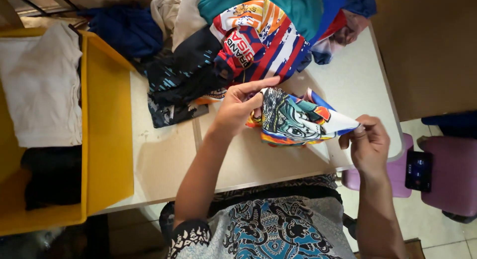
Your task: The person picks up a colorful patterned shirt from a pile on a table, spreads it out flat, folds the sides and sleeves inward, and places the folded item into a yellow storage bin.
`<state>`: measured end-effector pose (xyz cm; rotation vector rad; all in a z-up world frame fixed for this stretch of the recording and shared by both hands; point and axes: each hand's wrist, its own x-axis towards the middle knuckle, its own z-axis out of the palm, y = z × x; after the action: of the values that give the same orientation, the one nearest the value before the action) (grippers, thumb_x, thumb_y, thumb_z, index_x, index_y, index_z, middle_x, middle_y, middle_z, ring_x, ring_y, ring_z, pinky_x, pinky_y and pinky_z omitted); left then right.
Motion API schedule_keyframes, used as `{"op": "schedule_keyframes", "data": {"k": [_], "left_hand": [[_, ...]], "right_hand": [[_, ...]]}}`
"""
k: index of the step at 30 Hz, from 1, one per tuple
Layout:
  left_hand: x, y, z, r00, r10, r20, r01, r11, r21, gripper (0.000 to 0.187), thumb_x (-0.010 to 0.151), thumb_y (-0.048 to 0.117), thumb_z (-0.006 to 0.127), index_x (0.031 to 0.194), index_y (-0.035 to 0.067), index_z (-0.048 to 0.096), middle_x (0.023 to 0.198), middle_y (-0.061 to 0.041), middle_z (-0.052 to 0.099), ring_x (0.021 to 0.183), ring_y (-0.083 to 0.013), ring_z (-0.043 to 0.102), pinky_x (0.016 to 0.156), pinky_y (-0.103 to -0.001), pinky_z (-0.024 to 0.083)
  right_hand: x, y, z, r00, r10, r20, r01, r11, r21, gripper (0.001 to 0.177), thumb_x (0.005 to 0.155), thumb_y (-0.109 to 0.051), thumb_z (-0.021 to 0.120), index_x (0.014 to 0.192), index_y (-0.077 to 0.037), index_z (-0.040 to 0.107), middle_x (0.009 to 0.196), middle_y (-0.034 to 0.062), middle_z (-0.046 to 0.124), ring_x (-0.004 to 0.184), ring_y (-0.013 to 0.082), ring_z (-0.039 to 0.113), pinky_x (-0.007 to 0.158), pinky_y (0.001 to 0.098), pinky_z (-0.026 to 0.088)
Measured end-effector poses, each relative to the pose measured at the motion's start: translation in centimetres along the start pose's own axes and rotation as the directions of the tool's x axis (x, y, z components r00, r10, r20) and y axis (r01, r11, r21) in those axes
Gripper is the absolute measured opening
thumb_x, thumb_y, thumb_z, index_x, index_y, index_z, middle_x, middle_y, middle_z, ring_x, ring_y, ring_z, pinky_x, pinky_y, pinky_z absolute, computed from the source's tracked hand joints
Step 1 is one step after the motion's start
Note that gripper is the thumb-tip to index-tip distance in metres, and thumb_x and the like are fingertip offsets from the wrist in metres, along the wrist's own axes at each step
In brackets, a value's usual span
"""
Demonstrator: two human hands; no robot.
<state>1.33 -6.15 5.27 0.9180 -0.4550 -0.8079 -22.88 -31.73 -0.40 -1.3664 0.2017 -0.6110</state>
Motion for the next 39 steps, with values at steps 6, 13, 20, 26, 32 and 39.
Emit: {"op": "schedule_keyframes", "data": {"k": [6,13,20,26,32,39], "left_hand": [[-0.7,5.3,1.1,0.942,-0.053,0.331,0.025,0.996,0.088,0.048,0.104,0.001,0.06,0.151,-0.003,0.053,0.112,-0.001,0.071,0.083,-0.0039,0.056,0.074,-0.022,0.048],[0.7,5.6,3.2,0.968,0.107,0.226,-0.139,0.982,0.129,0.024,0.116,0.006,0.053,0.139,0.003,0.06,0.11,-0.001,0.066,0.086,-0.0026,0.056,0.08,-0.02,0.045],[3.1,1.8,5.1,0.973,0.172,0.151,-0.203,0.954,0.22,0.024,0.114,0.005,0.052,0.136,0.004,0.062,0.118,-0.002,0.067,0.103,-0.0053,0.061,0.094,-0.024,0.053],[2.4,-0.3,3.5,0.959,0.217,0.183,-0.277,0.848,0.451,0.068,0.102,0.016,0.074,0.159,0.007,0.037,0.149,-0.015,0.05,0.137,-0.0188,0.055,0.12,-0.034,0.045],[1.2,-6.0,0.9,0.996,0.022,0.084,-0.076,0.701,0.709,0.11,0.072,0.027,0.092,0.155,0.004,0.025,0.148,-0.024,0.045,0.138,-0.034,0.046,0.113,-0.041,0.038],[0.4,-6.9,0.3,0.99,-0.033,-0.14,0.138,0.478,0.867,0.024,0.104,0.025,0.066,0.118,0.005,0.063,0.093,-0.018,0.074,0.091,-0.0219,0.077,0.078,-0.035,0.054]], "right_hand": [[2.7,-2.8,0.9,0.996,-0.052,-0.079,0.051,0.999,-0.01,0.011,0.119,-0.012,0.054,0.114,-0.002,0.055,0.094,0.0107,0.065,0.075,0.019,0.065,0.067,0.0339,0.058],[5.8,-4.7,7.1,0.982,-0.125,-0.143,0.136,0.988,0.071,0.025,0.1,0.001,0.066,0.11,-0.012,0.046,0.113,0.0078,0.059,0.096,0.0146,0.065,0.084,0.0319,0.062],[3.9,-0.5,13.4,0.991,-0.095,0.098,0.126,0.917,-0.378,0.06,0.077,-0.008,0.086,0.118,-0.005,0.043,0.11,0.0056,0.055,0.1,0.0131,0.061,0.081,0.027,0.056],[5.2,2.1,8.3,0.997,0.012,-0.08,-0.045,0.909,-0.413,0.039,0.094,0.0,0.069,0.13,0.002,0.054,0.119,0.0081,0.067,0.107,0.0134,0.066,0.097,0.0294,0.055],[6.0,0.6,5.0,0.973,0.085,-0.216,-0.071,0.995,0.073,0.029,0.102,0.004,0.06,0.13,0.004,0.063,0.122,0.0067,0.069,0.109,0.0133,0.067,0.103,0.0297,0.054],[8.0,-0.4,0.7,0.909,-0.24,-0.34,0.139,0.945,-0.295,0.017,0.115,0.005,0.06,0.131,0.0,0.06,0.127,0.008,0.063,0.112,0.0145,0.062,0.106,0.0306,0.052]]}}
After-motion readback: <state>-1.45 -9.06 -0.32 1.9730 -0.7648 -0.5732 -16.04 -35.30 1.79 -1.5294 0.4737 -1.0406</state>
